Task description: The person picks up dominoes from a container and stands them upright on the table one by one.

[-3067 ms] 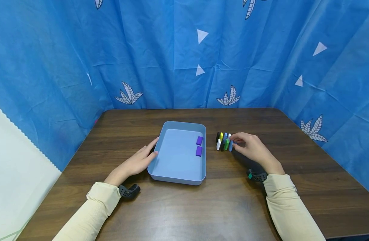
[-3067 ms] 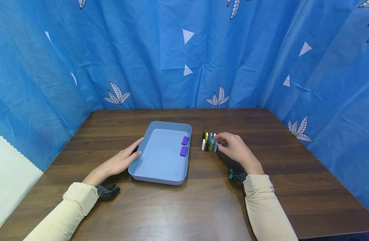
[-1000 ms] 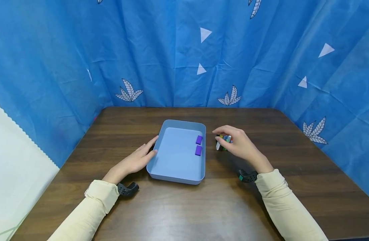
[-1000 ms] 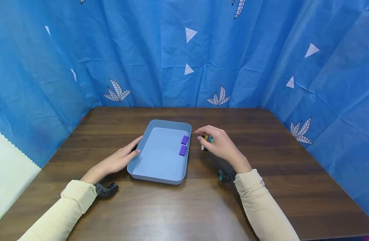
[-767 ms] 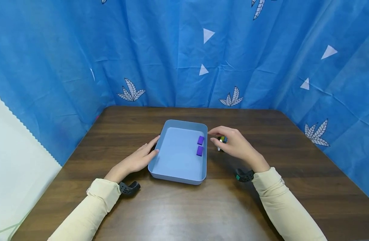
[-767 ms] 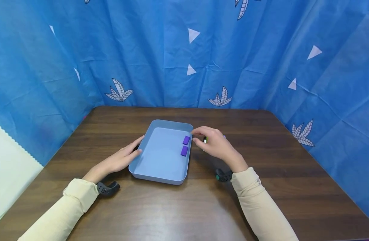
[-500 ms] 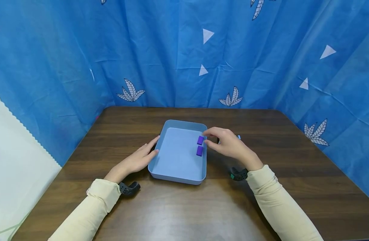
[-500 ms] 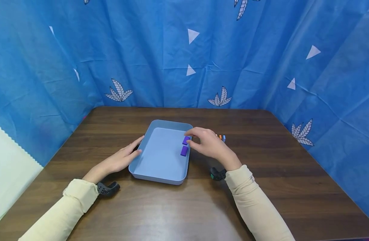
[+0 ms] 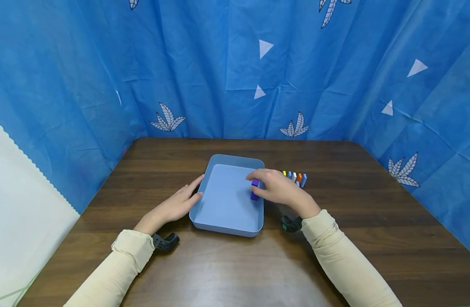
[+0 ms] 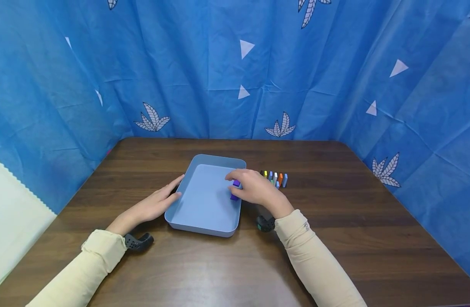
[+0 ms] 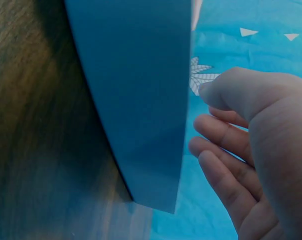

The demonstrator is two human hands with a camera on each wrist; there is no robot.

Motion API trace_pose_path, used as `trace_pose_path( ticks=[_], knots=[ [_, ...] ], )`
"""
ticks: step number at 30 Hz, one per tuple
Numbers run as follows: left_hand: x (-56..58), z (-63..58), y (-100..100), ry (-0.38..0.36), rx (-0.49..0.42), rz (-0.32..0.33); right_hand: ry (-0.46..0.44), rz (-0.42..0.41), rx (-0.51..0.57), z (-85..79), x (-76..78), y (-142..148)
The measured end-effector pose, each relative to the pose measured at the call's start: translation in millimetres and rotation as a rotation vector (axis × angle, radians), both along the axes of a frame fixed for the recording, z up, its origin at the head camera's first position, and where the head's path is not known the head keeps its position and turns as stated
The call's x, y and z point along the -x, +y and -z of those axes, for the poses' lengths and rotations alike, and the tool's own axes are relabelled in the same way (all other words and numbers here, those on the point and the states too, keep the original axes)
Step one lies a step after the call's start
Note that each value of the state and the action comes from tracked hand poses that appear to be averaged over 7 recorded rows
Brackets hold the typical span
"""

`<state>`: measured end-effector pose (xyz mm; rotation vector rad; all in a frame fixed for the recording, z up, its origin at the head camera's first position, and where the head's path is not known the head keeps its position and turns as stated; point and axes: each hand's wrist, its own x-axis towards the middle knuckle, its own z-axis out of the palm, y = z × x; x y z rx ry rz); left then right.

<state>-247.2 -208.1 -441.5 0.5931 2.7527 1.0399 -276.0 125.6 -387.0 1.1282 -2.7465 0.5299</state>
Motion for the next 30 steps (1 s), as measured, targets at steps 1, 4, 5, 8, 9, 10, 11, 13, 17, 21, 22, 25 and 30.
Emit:
trace_pose_path(
  ticks=[1,4,5,8,9,10,11,13,17,21,22,25,30],
  knots=[
    [-0.4,0.0,0.1,0.000,-0.001,0.000,0.000,0.000,-0.009,1.3,0.5,-0.8],
    [-1.1,0.2,0.7,0.004,-0.005,0.002,-0.011,-0.005,-0.027,5.6,1.6,-2.8],
    [-1.1,0.4,0.9,0.006,-0.005,0.002,-0.016,-0.007,-0.034,7.1,1.7,-3.2],
    [-0.5,1.7,1.0,0.007,-0.003,0.002,-0.039,-0.012,-0.058,11.2,1.6,-4.6],
    [-0.2,2.1,0.9,0.007,0.000,0.001,-0.044,-0.013,-0.067,12.4,1.5,-5.1],
    [0.0,2.3,0.7,0.005,0.002,0.000,-0.049,-0.013,-0.074,13.4,1.3,-5.5],
    [0.1,2.5,0.6,0.004,0.005,-0.001,-0.056,-0.011,-0.080,14.1,1.2,-6.0],
    [0.3,2.6,0.5,0.010,0.013,0.002,-0.068,-0.001,-0.086,14.9,0.6,-7.2],
    [0.9,3.0,0.4,0.011,0.016,0.003,-0.089,0.039,-0.095,14.7,-1.5,-9.9],
    [1.2,3.6,0.6,0.011,0.008,0.001,-0.104,0.091,-0.120,13.8,-4.0,-13.7],
    [0.9,3.6,0.8,0.015,0.006,0.002,-0.108,0.104,-0.127,13.6,-4.6,-14.7],
    [-0.2,3.2,1.2,0.020,0.004,0.002,-0.116,0.138,-0.144,12.7,-6.8,-16.8],
    [-0.8,3.1,1.5,0.021,0.005,0.001,-0.129,0.153,-0.152,12.2,-8.9,-18.2]
  ],
)
